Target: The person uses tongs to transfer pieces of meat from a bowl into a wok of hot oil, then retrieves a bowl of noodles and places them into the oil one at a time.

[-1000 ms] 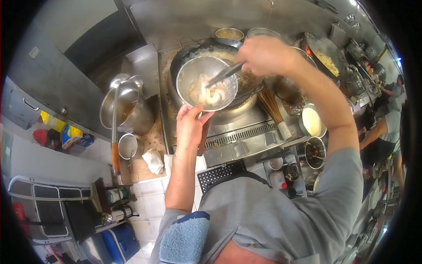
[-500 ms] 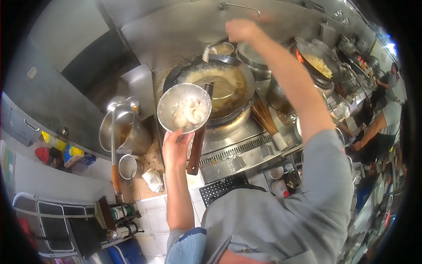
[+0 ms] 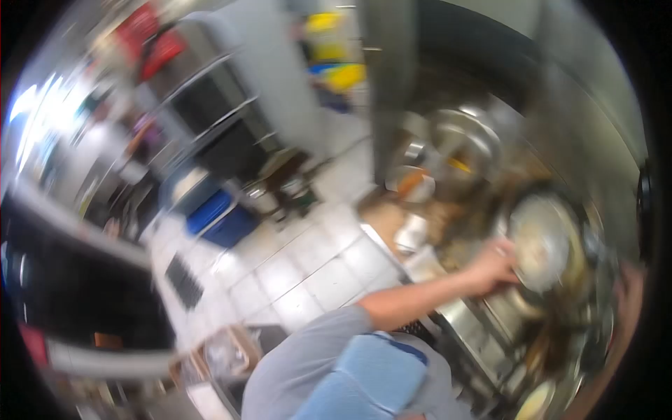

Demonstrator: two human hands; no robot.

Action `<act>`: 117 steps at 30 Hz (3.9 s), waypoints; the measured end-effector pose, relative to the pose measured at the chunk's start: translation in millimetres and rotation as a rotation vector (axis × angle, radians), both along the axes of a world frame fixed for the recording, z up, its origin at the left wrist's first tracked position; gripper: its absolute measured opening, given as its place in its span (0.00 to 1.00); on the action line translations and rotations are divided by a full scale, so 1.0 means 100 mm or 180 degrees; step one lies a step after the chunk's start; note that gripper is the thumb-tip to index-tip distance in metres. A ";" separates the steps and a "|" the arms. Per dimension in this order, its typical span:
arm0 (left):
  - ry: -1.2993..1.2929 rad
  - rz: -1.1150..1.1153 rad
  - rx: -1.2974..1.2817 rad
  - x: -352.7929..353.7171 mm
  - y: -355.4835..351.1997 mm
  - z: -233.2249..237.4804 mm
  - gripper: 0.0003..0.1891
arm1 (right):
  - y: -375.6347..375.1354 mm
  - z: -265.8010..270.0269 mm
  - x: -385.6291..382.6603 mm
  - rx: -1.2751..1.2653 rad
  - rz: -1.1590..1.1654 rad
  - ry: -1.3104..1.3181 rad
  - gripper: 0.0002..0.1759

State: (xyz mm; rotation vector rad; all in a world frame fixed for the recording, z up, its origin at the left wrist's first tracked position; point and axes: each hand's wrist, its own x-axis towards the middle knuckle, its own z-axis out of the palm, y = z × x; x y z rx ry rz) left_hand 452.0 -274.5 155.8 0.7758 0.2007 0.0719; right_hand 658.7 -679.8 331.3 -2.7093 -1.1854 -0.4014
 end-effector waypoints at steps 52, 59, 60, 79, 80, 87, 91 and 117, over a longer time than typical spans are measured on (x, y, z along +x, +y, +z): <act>-0.0316 -0.0875 -0.0028 0.09 0.00 0.26 0.11 | 1.71 0.68 -1.63 -0.0637 -0.1199 -0.0107 0.14; -0.0439 -0.0574 0.0787 0.22 -0.01 0.10 0.14 | 1.46 0.94 -0.73 -0.0465 -0.1439 -0.0808 0.13; -0.0427 -0.0546 0.0797 0.19 0.01 0.11 0.15 | 1.55 0.84 -0.58 -0.0723 -0.1698 -0.0563 0.12; -0.0214 -0.0397 0.0297 -0.22 0.36 0.35 0.14 | 1.43 0.71 -1.03 0.0320 -0.0739 0.0346 0.18; -0.0325 -0.0475 0.0276 -0.22 0.31 0.37 0.13 | 1.48 0.69 -1.26 -0.0044 -0.0576 0.0307 0.20; -0.0481 -0.0902 0.0078 -0.21 -0.16 0.36 0.04 | 1.77 0.21 -1.76 -0.1449 -0.1027 0.0307 0.17; -0.0304 -0.0704 0.0162 -0.14 -0.29 0.29 0.04 | 1.33 0.56 -1.64 -0.0583 -0.0862 -0.0657 0.11; -0.0017 0.0265 0.0394 -0.43 -0.46 0.29 0.11 | 1.04 0.34 -0.38 0.0352 -0.0786 0.0046 0.19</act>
